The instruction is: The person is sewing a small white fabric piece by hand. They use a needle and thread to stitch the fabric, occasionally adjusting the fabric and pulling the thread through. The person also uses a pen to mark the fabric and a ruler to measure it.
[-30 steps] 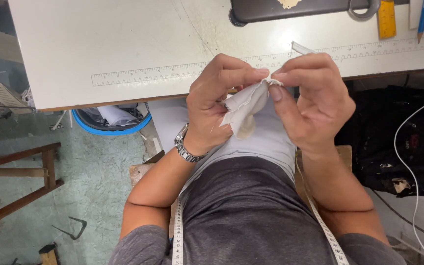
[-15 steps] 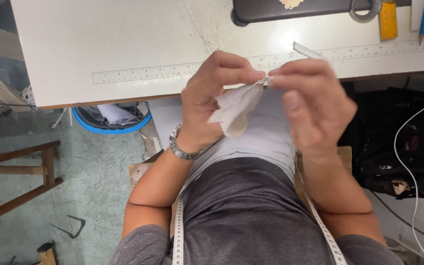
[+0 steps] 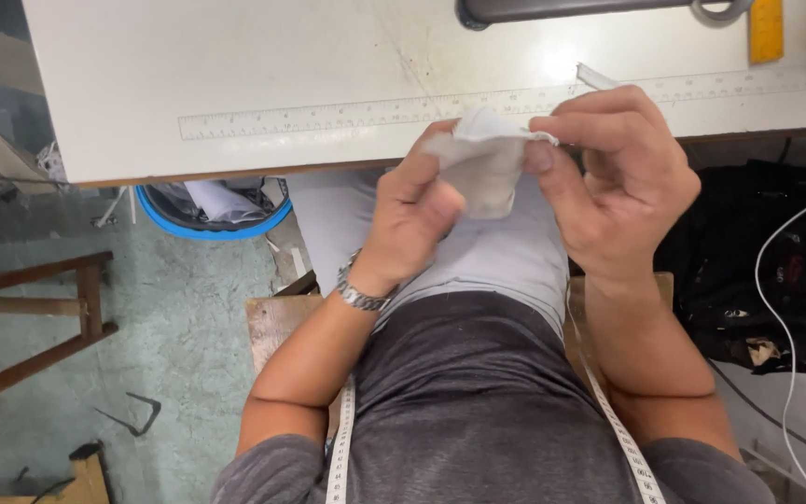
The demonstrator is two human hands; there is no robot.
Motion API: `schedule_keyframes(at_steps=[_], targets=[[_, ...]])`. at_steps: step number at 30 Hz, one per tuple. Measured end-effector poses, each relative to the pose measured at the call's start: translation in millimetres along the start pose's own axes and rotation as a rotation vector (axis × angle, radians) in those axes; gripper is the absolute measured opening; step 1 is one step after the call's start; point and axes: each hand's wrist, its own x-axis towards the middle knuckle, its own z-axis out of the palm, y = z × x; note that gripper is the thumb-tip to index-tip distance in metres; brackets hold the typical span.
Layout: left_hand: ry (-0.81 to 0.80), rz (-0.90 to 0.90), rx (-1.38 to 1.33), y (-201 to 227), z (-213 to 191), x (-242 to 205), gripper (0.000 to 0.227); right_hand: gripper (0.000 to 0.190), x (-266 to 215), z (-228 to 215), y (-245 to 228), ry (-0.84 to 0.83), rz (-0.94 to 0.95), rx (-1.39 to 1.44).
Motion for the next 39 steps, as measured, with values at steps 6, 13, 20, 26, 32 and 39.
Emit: schedule_keyframes(at_steps=[6,13,20,26,32,39], targets=[[0.119,0.011,0.071,33.0,36.7,24.1,0.018,0.020,-7.3,-20.9,5.0,-0.154,-0.177,-0.145],[-0.021,-0.338,-0.527,36.1,46.7,9.5,0.011,0.067,10.3,-43.0,9.4,-0.555,0.268,0.272],[-0.132,-0.484,-0.594,18.7,32.2,-22.5,0.009,0.017,-24.1,-32.9,21.6,-0.455,0.283,0.330],[-0.084,-0.401,-0.433,16.3,39.3,-15.0,0.015,0.026,-34.5,-54.4,22.5,-0.310,0.082,0.200],[-0.074,-0.376,-0.265,18.4,49.8,-5.4,0.038,0.016,-35.9,-58.5,16.2,-0.295,-0.006,0.179],[0.043,-0.421,-0.156,18.3,54.5,-7.2,0.017,0.024,-44.1,-51.0,19.4,-0.227,0.078,0.226]])
